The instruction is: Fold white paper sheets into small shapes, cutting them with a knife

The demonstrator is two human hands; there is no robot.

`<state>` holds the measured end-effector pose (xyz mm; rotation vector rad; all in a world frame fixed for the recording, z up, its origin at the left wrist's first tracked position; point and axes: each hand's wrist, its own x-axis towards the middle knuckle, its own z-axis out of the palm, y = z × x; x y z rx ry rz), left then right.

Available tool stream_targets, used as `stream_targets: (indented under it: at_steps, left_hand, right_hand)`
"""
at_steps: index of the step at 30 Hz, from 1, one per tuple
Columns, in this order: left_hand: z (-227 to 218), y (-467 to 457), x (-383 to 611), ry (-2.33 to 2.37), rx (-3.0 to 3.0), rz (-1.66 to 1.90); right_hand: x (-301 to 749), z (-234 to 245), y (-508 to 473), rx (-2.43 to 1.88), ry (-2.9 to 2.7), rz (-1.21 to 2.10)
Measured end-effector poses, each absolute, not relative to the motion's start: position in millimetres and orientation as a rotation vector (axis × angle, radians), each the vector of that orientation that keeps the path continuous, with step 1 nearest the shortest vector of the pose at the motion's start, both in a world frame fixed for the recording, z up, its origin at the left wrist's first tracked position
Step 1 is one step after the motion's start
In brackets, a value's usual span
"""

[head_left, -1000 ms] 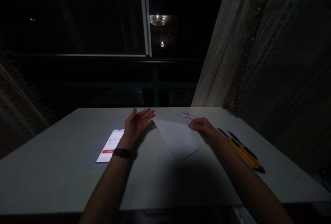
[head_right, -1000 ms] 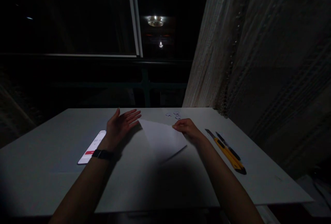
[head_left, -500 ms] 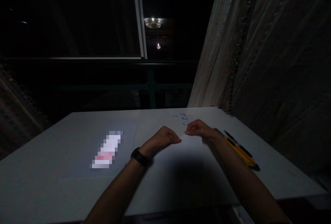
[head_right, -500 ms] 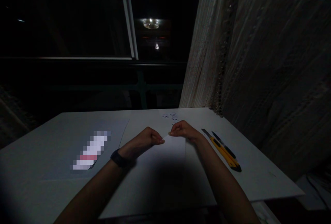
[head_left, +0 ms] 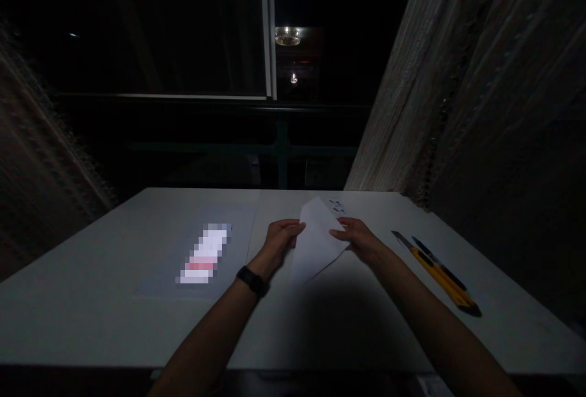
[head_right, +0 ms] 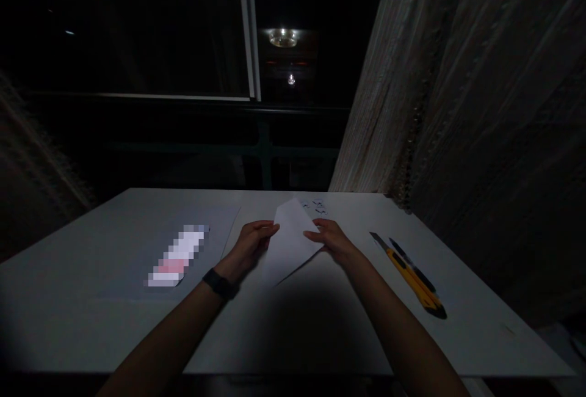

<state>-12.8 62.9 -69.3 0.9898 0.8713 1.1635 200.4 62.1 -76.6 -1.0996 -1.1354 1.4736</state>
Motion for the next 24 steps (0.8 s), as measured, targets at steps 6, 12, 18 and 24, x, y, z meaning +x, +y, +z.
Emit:
stream_targets:
  at_steps: [6,12,18,24]
  left_hand:
    - [-66.9,64.4,-19.7,0.854,1.110,1.047]
    - [-69.3,68.1,-20.3,0.905,0.959,1.229]
    - [-65.0,68.0,-25.8,0.849,1.043,1.021]
    - [-66.1,70.0,-32.0,0.887,1.187,0.796]
  right_hand:
    - [202.9,-67.4,58.5,-1.084,-1.322,1.417]
    - [188.3,-75.2,55.3,-1.044,-1.103,1.487]
    - [188.0,-81.8,56.5,-1.090,-1.224,1.423]
    - [194.9,-73.5,54.6,-0.978,-1.387,1.454]
